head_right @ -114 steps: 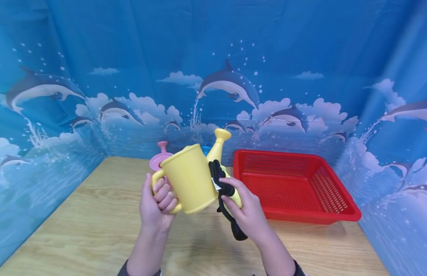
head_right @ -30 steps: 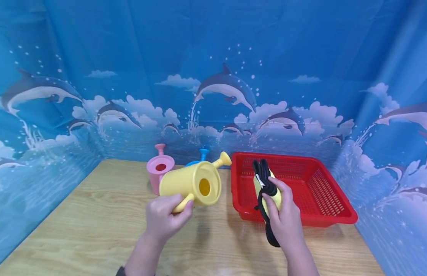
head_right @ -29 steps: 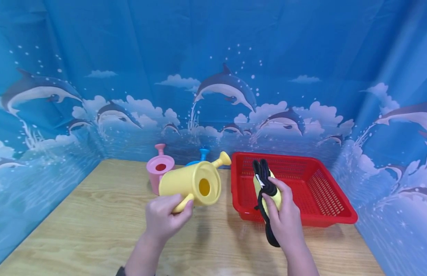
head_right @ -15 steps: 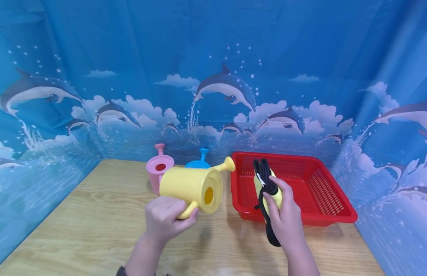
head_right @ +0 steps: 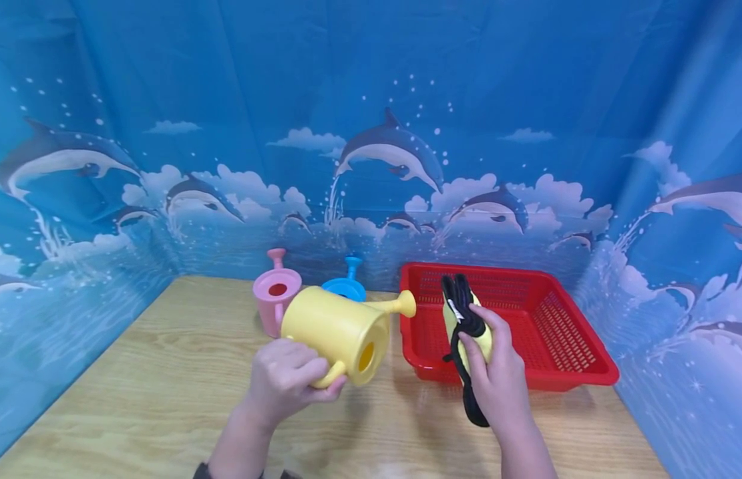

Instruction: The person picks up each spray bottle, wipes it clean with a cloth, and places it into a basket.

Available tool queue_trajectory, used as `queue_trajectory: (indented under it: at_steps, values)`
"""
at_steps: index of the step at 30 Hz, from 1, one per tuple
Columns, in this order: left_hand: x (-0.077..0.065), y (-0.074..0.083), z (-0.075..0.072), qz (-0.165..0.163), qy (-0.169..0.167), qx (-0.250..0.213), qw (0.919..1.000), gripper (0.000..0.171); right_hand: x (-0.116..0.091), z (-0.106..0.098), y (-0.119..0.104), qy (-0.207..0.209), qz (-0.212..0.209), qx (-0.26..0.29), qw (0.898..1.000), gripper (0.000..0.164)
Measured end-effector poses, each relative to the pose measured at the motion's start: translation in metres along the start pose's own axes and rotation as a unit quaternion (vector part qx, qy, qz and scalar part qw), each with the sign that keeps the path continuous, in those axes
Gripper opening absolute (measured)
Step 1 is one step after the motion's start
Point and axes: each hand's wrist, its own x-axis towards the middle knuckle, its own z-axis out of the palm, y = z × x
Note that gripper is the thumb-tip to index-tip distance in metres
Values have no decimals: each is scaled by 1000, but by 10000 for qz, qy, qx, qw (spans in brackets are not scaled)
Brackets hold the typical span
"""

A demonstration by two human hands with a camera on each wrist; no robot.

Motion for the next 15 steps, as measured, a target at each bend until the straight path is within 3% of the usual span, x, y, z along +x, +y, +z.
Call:
queue_trajectory:
  at_steps: [8,15]
  values:
    - [0,2,5,128,-91,-160,9997,43,1,-3,3,157,-77,108,9998,46]
    - [0,8,12,298,-336,-373,9983,41,3,-3,-7,-264,-349,115,9990,51]
